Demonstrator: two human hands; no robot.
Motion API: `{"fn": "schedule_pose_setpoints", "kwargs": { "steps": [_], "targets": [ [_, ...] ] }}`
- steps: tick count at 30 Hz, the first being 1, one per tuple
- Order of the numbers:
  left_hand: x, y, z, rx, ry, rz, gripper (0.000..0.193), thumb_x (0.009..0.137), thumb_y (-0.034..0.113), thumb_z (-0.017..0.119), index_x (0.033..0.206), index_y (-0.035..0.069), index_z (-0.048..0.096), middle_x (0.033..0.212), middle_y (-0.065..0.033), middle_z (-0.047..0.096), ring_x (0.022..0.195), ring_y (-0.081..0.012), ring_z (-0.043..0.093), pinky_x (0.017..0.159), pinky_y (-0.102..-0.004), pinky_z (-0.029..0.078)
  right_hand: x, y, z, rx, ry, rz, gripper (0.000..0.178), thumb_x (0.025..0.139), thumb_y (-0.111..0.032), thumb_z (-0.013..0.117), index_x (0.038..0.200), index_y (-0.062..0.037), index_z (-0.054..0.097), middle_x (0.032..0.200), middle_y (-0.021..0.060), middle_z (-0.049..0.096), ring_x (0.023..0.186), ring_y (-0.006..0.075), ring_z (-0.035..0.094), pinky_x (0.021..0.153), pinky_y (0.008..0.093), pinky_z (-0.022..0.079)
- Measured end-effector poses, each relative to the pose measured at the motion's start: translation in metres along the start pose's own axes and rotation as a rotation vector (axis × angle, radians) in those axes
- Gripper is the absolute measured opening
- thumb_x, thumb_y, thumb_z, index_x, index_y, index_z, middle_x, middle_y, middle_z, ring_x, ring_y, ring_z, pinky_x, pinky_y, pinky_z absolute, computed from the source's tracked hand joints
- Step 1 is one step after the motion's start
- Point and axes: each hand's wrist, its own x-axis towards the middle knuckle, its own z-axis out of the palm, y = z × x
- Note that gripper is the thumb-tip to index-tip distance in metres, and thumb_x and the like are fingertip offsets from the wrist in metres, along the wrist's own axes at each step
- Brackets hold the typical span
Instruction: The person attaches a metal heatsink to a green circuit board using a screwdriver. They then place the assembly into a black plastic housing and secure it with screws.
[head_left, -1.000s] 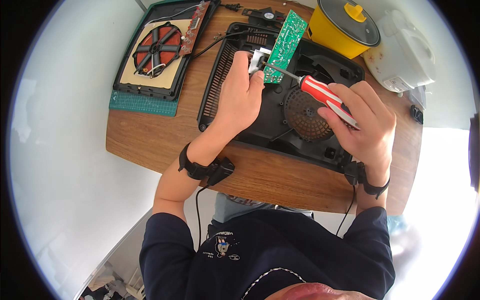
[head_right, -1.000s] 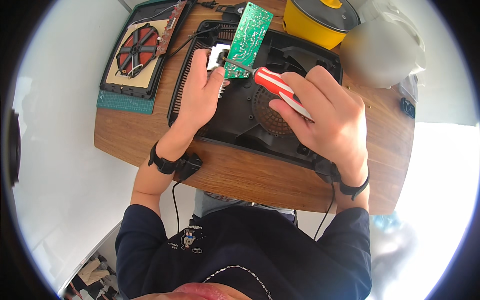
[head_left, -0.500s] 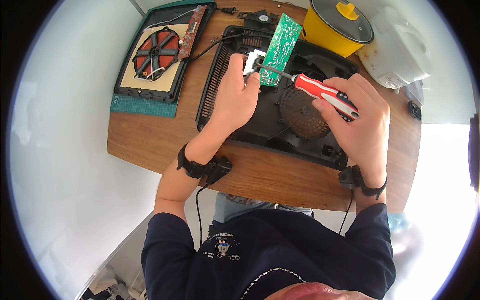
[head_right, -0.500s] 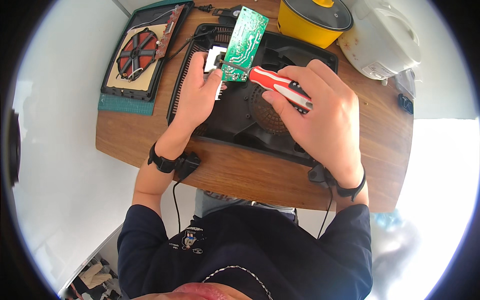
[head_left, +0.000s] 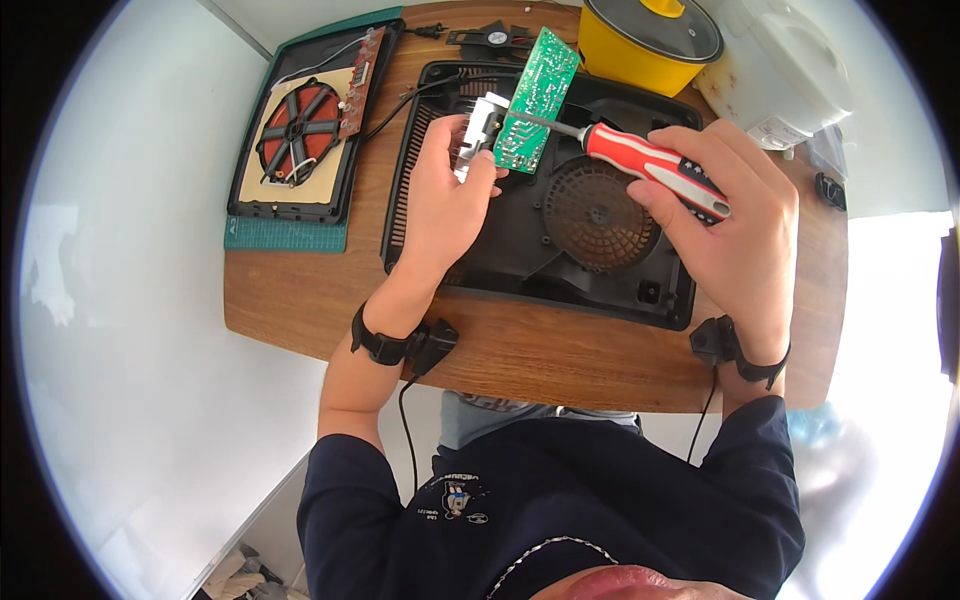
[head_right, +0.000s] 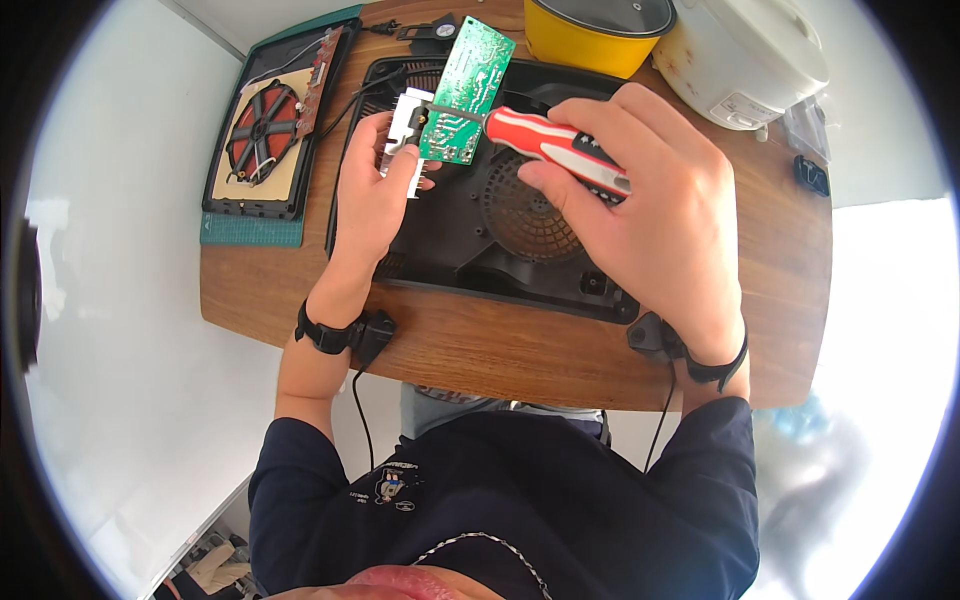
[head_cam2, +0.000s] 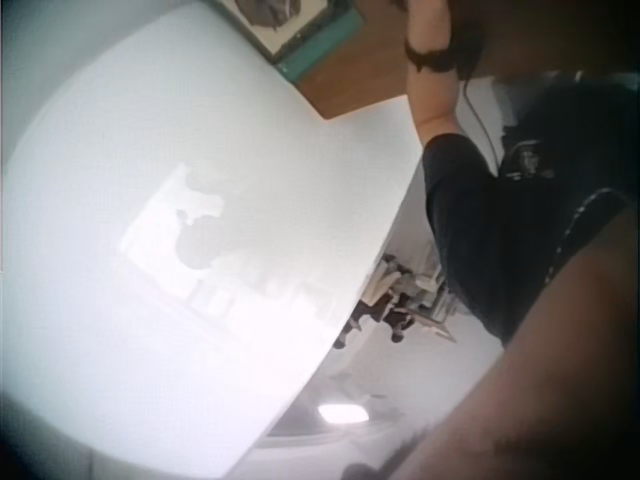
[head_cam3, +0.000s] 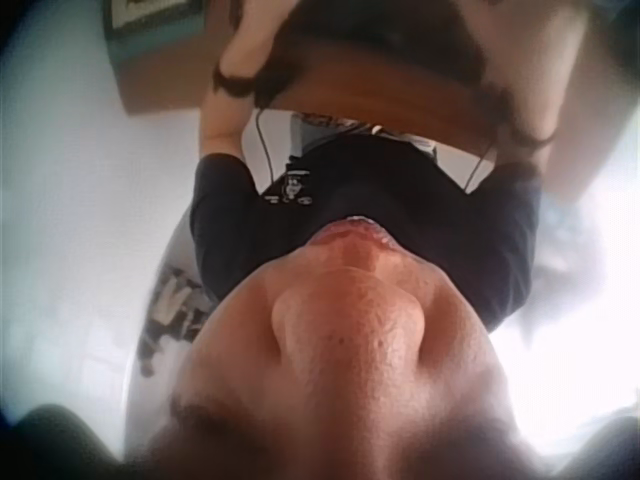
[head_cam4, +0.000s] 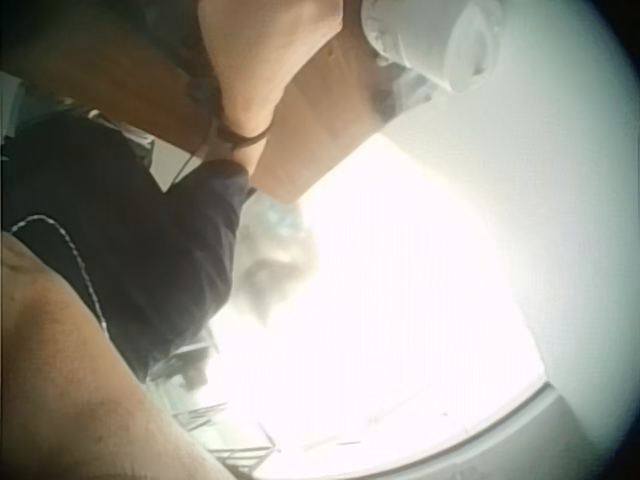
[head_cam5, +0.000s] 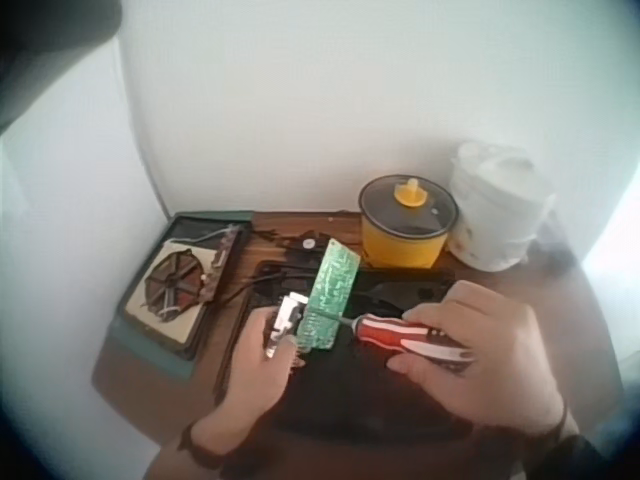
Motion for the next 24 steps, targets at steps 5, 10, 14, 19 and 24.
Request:
{"fn": "schedule_pose_setpoints", "kwargs": {
  "steps": [5, 10, 14, 19, 24],
  "targets": [
    [0.004, 0.002, -0.003, -0.171, 0.012, -0.055, 0.029, 0.103, 0.008, 0.05, 0.129, -0.004, 0.049, 0.113, -0.014, 0.064, 0.087, -0.0185, 0.07, 0.068, -0.03, 0.059, 0.002, 0.001, -0.007, 0.015, 0.035, 0.067, 0.028, 0.08, -0.013, 0.085, 0.104, -0.0029, 0.074, 0.086, 0.0073, 0.067, 0.076, 0.0182, 0.063, 0.071, 0.0282, 0.051],
    [0.002, 0.006, -0.006, -0.365, -0.018, -0.124, 0.027, 0.107, 0.015, 0.044, 0.129, -0.001, 0.048, 0.11, -0.0154, 0.068, 0.087, -0.0225, 0.072, 0.069, -0.034, 0.059, 0.002, 0.005, -0.006, 0.052, 0.082, 0.107, 0.029, 0.083, -0.015, 0.084, 0.106, -0.003, 0.074, 0.088, 0.0042, 0.068, 0.08, 0.0138, 0.063, 0.073, 0.0249, 0.049],
    [0.004, 0.003, -0.009, -0.465, -0.045, -0.142, 0.029, 0.106, 0.017, 0.045, 0.131, 0.001, 0.047, 0.112, -0.0166, 0.07, 0.092, -0.0296, 0.073, 0.073, -0.038, 0.059, 0.001, 0.005, -0.009, 0.067, 0.12, 0.123, 0.027, 0.085, -0.016, 0.083, 0.106, -0.0025, 0.074, 0.089, 0.0028, 0.069, 0.081, 0.0123, 0.063, 0.075, 0.0236, 0.049],
    [0.002, 0.004, -0.013, -0.504, -0.042, -0.133, 0.029, 0.107, 0.019, 0.044, 0.13, 0.002, 0.047, 0.111, -0.0167, 0.069, 0.09, -0.0304, 0.073, 0.073, -0.0392, 0.058, 0.001, 0.01, -0.006, 0.095, 0.188, 0.121, 0.027, 0.09, -0.021, 0.08, 0.11, -0.0045, 0.075, 0.091, 0.0017, 0.071, 0.078, 0.0091, 0.062, 0.07, 0.02, 0.046],
    [0.002, 0.003, -0.008, -0.552, -0.04, -0.128, 0.025, 0.107, 0.019, 0.045, 0.124, 0.001, 0.048, 0.108, -0.0168, 0.069, 0.086, -0.0282, 0.073, 0.07, -0.0376, 0.059, 0.0, 0.055, -0.016, 0.678, 0.399, 0.28, 0.035, 0.099, -0.03, 0.07, 0.122, -0.0033, 0.072, 0.09, 0.0027, 0.07, 0.063, 0.0052, 0.054, 0.055, 0.0187, 0.039]
  ]
}}
